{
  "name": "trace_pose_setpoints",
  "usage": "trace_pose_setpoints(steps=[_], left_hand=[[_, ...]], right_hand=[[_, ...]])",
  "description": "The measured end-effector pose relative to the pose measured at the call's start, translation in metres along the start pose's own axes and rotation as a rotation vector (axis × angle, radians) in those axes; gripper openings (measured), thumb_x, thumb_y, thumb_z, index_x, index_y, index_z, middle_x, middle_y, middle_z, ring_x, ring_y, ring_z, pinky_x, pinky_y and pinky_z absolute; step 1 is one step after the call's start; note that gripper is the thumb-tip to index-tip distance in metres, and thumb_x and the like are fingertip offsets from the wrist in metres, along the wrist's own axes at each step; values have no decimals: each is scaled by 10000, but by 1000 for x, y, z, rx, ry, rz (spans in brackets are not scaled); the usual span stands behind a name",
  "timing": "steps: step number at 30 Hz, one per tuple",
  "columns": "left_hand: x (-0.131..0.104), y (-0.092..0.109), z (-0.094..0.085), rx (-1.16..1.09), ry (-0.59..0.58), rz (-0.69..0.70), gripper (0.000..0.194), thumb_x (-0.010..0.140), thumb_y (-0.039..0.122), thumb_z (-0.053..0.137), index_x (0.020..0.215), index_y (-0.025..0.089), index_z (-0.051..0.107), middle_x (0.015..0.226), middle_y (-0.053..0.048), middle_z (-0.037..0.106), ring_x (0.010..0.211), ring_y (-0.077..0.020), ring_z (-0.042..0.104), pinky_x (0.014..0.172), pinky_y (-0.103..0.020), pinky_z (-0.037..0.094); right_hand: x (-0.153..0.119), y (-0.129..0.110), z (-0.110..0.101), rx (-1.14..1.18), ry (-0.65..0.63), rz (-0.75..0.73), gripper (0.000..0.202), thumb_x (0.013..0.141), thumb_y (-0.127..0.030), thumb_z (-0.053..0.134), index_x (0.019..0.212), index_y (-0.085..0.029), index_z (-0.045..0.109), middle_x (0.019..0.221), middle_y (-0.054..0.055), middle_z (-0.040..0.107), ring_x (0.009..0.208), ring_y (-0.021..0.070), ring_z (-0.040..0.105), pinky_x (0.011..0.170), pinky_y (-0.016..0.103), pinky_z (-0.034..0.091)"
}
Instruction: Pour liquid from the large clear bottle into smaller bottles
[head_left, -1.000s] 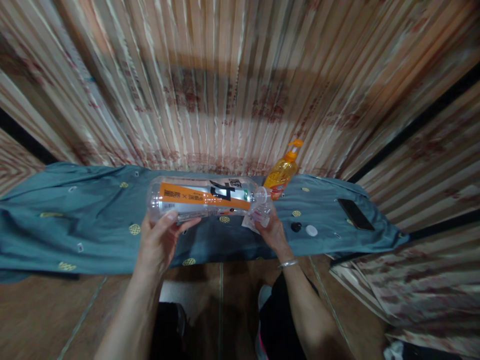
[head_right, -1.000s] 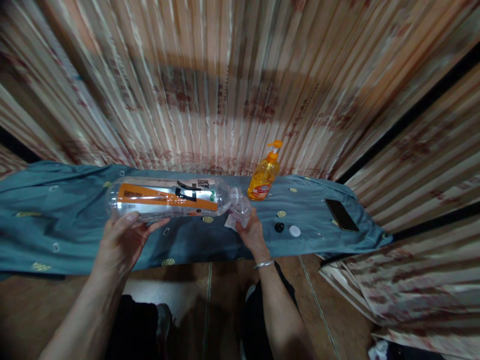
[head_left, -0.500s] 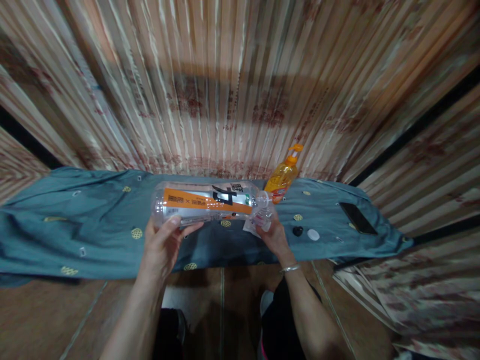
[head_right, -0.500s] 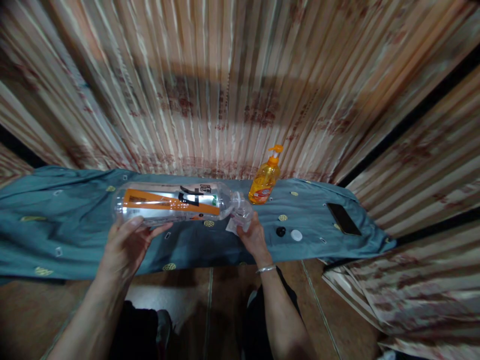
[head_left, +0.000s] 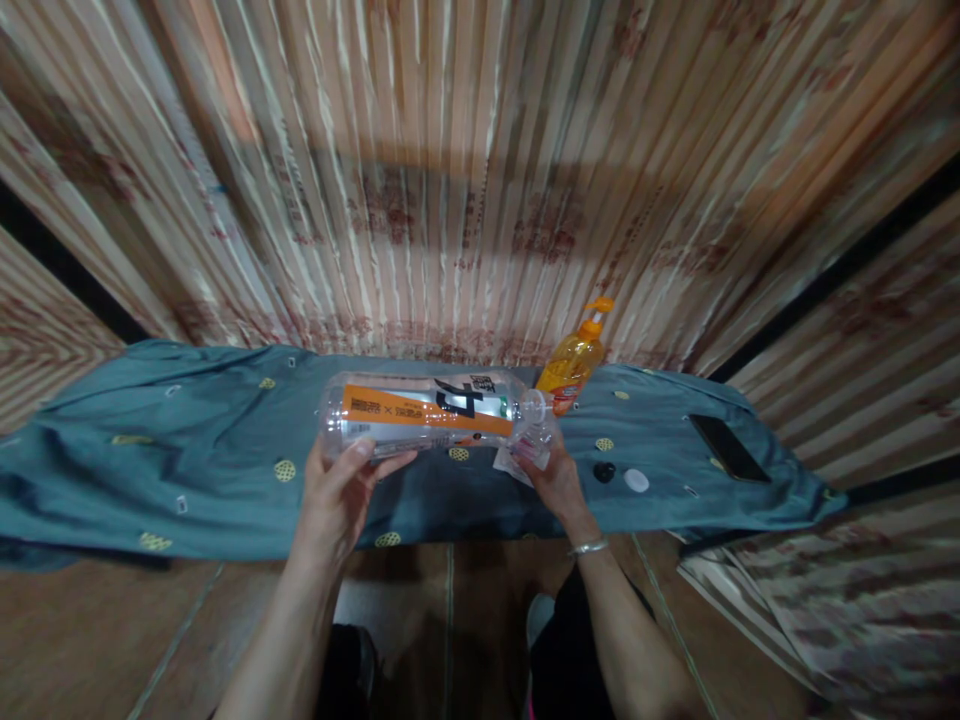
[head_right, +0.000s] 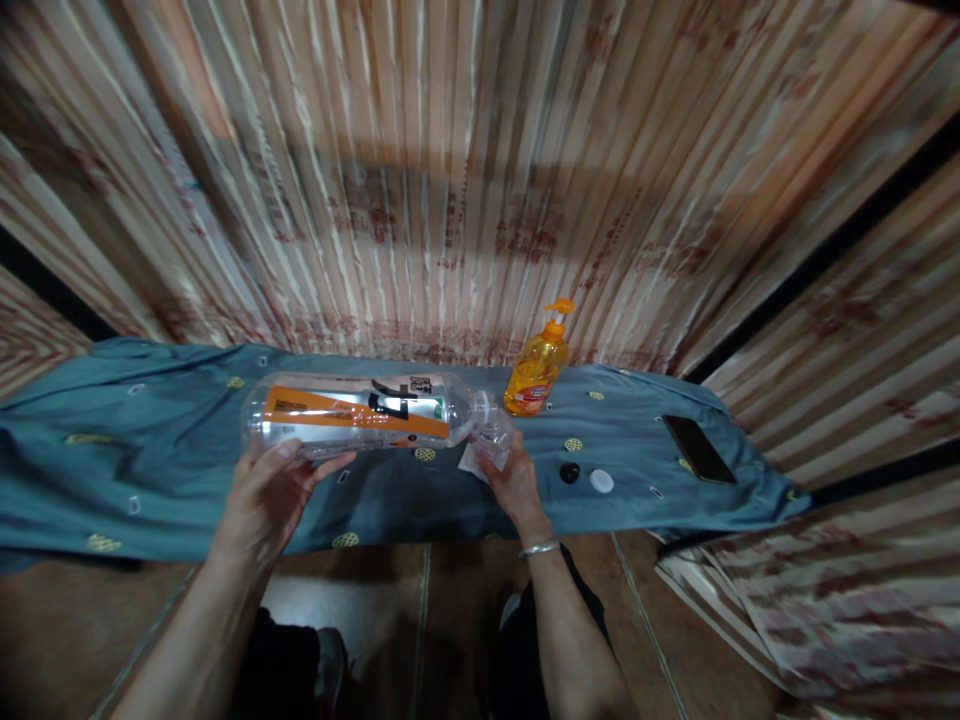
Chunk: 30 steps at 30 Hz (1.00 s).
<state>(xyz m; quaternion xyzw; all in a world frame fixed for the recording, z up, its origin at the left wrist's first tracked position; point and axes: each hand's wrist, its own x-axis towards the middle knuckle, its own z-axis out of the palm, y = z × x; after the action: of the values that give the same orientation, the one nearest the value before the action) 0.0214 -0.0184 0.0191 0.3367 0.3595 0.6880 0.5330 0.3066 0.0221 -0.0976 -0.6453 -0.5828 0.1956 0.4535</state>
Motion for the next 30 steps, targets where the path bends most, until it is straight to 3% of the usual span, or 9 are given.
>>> trace_pose_setpoints(steps=[30], left_hand=[[-2, 2, 3, 2, 9, 8, 625, 643, 357, 900, 1227, 307, 684, 958, -20, 766, 902, -285, 751, 765, -509, 669]], right_hand=[[2, 0, -2, 70, -30, -33, 460, 761, -410, 706, 1162, -220, 587, 1092, 103, 783, 1006, 327, 756, 887, 467, 606]])
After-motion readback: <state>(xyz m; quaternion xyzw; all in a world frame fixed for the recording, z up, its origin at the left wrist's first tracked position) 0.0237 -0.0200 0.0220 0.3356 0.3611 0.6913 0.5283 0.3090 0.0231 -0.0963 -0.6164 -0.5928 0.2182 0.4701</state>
